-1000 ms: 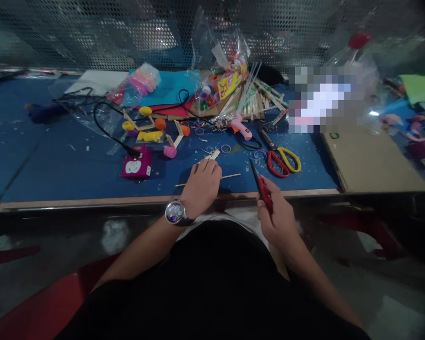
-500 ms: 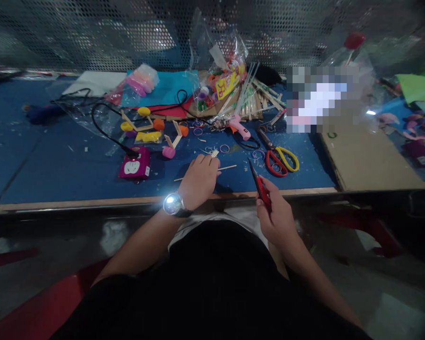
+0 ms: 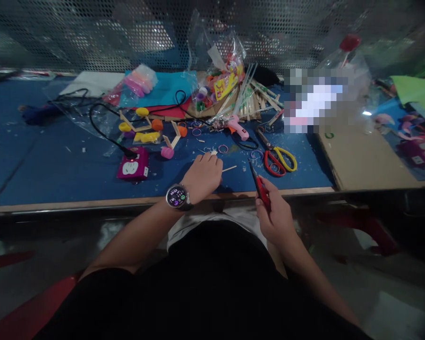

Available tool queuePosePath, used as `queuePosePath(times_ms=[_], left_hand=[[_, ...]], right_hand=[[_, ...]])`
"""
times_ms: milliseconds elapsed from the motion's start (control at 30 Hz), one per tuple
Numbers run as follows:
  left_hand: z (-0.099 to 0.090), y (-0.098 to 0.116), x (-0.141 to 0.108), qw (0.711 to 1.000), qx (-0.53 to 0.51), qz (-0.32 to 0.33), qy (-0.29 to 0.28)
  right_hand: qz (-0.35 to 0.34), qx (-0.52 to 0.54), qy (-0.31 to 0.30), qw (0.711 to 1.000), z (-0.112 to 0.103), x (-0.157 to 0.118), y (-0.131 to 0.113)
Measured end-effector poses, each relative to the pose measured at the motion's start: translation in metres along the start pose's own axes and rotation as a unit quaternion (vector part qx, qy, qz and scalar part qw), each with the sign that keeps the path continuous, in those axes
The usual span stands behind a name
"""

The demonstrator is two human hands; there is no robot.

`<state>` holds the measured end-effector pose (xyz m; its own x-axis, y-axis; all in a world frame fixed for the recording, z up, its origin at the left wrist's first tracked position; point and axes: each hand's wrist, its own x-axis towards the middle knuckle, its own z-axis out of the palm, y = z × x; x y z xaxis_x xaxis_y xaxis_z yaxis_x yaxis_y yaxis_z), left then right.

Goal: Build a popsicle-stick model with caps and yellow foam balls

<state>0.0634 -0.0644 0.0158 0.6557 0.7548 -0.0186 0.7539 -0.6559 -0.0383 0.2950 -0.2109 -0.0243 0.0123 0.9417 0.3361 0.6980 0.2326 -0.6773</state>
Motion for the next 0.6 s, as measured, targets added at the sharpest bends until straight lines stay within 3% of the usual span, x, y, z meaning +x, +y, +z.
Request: queuePosePath(times_ms=[300, 433, 600], left_hand=[[-0.011, -0.007, -0.01, 0.999, -0.032, -0.027, -0.006], [-0.023, -0.018, -0.027, 0.983, -0.118, -0.142, 0.001], [-0.033, -0.048, -0.049, 0.93, -0.117, -0.32, 0.14]], right_hand=[[-0.007, 0.001, 0.0, 1.0, 0.0, 0.001, -0.001], [0.002, 0.005, -0.003, 1.0, -0.001, 0.001, -0.002], [0.006, 0.008, -0.003, 1.0, 0.0, -0.001, 0.0]])
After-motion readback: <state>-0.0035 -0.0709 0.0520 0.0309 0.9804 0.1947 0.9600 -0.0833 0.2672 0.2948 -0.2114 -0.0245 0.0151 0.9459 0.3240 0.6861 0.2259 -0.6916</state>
